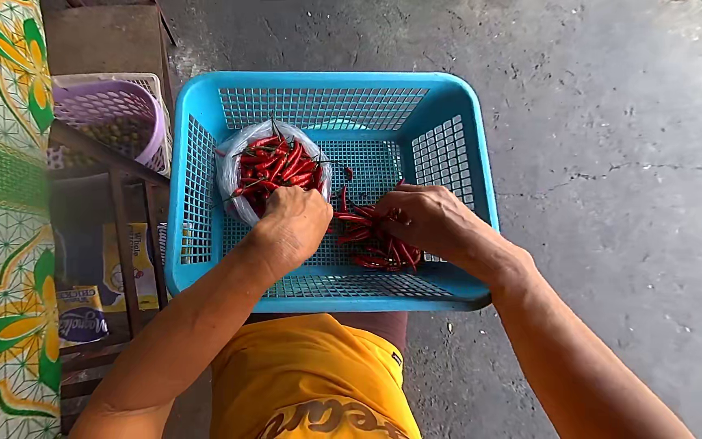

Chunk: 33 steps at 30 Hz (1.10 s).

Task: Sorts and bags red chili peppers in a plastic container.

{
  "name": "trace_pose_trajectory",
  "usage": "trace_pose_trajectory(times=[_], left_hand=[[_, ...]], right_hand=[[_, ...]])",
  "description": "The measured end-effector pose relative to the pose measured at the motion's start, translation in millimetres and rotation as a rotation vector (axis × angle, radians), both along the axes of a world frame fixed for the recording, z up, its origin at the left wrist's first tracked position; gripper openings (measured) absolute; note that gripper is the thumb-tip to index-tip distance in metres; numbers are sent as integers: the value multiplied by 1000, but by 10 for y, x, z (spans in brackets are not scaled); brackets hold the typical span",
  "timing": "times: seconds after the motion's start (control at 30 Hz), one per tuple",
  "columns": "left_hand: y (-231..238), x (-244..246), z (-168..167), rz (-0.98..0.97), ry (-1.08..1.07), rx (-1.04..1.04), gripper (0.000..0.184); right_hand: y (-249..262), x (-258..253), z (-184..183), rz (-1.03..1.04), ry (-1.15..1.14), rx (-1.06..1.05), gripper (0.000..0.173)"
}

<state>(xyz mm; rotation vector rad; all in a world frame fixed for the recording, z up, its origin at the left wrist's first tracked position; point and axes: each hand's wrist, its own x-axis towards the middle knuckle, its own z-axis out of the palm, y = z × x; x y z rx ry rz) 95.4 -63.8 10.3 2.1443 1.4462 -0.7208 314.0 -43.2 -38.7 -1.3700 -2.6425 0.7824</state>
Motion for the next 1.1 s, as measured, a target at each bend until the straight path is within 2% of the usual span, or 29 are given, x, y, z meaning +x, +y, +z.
trace_pose_trajectory(times=[0.13, 0.2, 0.27, 0.33, 0.4, 0.43, 0.5, 0.57, 0.7, 0.83, 0.97, 1.0, 1.1], left_hand=[[89, -266, -16, 10, -121, 16, 18], [141, -508, 82, 25, -289, 86, 27], [160, -746, 158, 102, -524, 299, 34], [198, -883, 214, 253, -594, 515, 40], [252, -972, 168, 413, -539, 611, 34], [276, -1004, 125, 472, -472, 585, 35], [301, -1031, 38, 543, -304, 459, 55], [308, -1032, -45, 553, -194, 360, 62], [315, -1044, -133, 564, -135, 329, 43], [309, -1114, -131, 646, -236, 467, 33], [305, -1119, -36, 713, -287, 519, 35], [308, -1105, -20, 705, -268, 501, 35], [327, -1018, 16, 648, -215, 443, 38]], right_hand=[[41, 53, 151, -62, 125, 89, 12], [52, 94, 249, -107, 185, 113, 10], [91, 97, 366, -186, 234, 85, 8], [153, 65, 484, -241, 288, 91, 9], [195, -34, 614, -249, 347, 125, 9], [212, -114, 673, -245, 383, 142, 9], [237, -327, 771, -212, 472, 155, 10], [247, -531, 829, -144, 508, 165, 15], [309, -615, 835, -58, 228, 206, 23], [74, -354, 714, 38, -132, 95, 24], [-205, -194, 396, 45, -292, -8, 51], [-236, -192, 305, 39, -302, -3, 50], [-212, -181, 50, 27, -238, 35, 26]])
